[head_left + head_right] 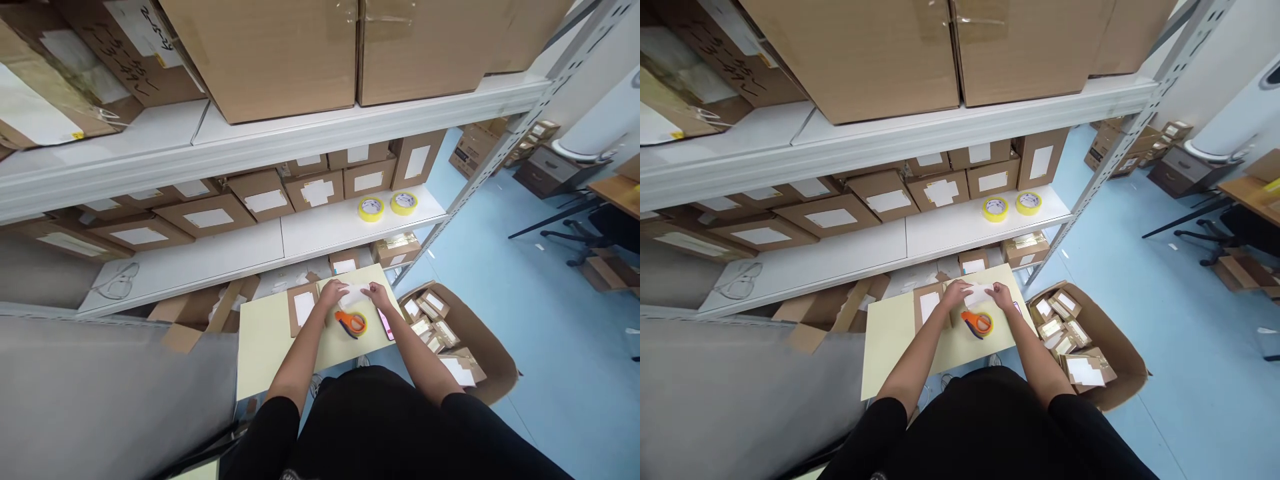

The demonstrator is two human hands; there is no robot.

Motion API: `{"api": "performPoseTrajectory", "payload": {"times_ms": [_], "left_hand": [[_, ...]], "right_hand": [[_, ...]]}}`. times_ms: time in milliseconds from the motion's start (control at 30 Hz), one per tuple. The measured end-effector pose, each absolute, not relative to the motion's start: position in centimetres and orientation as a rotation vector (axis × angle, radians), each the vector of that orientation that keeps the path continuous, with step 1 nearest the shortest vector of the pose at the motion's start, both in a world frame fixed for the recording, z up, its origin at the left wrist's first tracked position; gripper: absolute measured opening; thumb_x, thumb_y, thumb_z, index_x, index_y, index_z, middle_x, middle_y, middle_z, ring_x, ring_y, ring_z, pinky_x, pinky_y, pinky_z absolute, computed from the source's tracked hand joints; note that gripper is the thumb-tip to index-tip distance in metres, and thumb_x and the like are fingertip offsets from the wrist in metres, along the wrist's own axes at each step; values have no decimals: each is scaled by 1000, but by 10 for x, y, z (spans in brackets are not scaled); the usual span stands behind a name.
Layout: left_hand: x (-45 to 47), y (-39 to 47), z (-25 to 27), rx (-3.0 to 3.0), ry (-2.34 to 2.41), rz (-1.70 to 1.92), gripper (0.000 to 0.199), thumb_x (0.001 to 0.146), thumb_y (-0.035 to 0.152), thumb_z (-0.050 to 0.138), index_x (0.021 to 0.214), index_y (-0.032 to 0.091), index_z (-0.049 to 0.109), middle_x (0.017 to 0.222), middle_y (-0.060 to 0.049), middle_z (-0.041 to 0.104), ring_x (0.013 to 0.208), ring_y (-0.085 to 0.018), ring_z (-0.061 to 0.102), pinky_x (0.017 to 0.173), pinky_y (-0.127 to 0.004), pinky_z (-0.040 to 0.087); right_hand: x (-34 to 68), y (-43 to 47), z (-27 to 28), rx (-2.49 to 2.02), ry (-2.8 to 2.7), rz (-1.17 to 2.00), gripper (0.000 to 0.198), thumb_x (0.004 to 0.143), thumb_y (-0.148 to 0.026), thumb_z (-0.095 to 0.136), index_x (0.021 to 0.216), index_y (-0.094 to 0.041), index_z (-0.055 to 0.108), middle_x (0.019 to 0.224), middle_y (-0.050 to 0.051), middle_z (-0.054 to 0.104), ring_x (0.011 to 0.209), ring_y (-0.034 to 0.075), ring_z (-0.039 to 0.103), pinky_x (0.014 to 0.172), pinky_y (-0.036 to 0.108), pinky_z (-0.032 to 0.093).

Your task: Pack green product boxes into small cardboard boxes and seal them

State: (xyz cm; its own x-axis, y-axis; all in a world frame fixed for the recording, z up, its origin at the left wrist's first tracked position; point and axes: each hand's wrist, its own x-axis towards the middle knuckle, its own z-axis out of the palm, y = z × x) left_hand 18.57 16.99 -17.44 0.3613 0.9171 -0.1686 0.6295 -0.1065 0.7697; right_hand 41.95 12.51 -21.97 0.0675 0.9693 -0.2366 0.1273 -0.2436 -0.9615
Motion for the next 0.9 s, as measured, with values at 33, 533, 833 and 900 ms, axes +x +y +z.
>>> {"api": "performPoseTrajectory", "payload": {"times_ms": [33,533,833,900], "left_hand": [[187,168,-172,1827,1396,442,21,83,36,81,101,27,84,110,-9,77,119,-29,64,110,-42,48],[170,166,-158,1750,1394,517,17,83,34,76,93,22,79,108,-7,74,110,-25,66,103,-36,52],[184,169,-121,1931,1207,242,44,73,44,85,110,22,81,112,-10,77,114,-29,65,102,-35,50],[196,170,-114,1874,1060,226,48,76,51,81,112,19,80,110,-10,78,105,-27,69,94,-34,52]], "right_hand": [[420,123,-216,-1518,-1144,1272,54,64,-71,76,63,-28,43,59,-4,51,59,17,48,60,31,45],[449,121,-160,-1385,-1602,1205,31,59,-35,92,85,-25,76,141,8,66,142,35,47,122,49,32],[452,143,-147,-1338,-1655,1438,33,69,-54,84,77,-23,77,85,3,78,92,27,67,89,38,52],[447,145,-141,-1250,-1768,1453,37,76,-58,77,81,-21,77,81,2,75,82,23,64,81,33,50]]}}
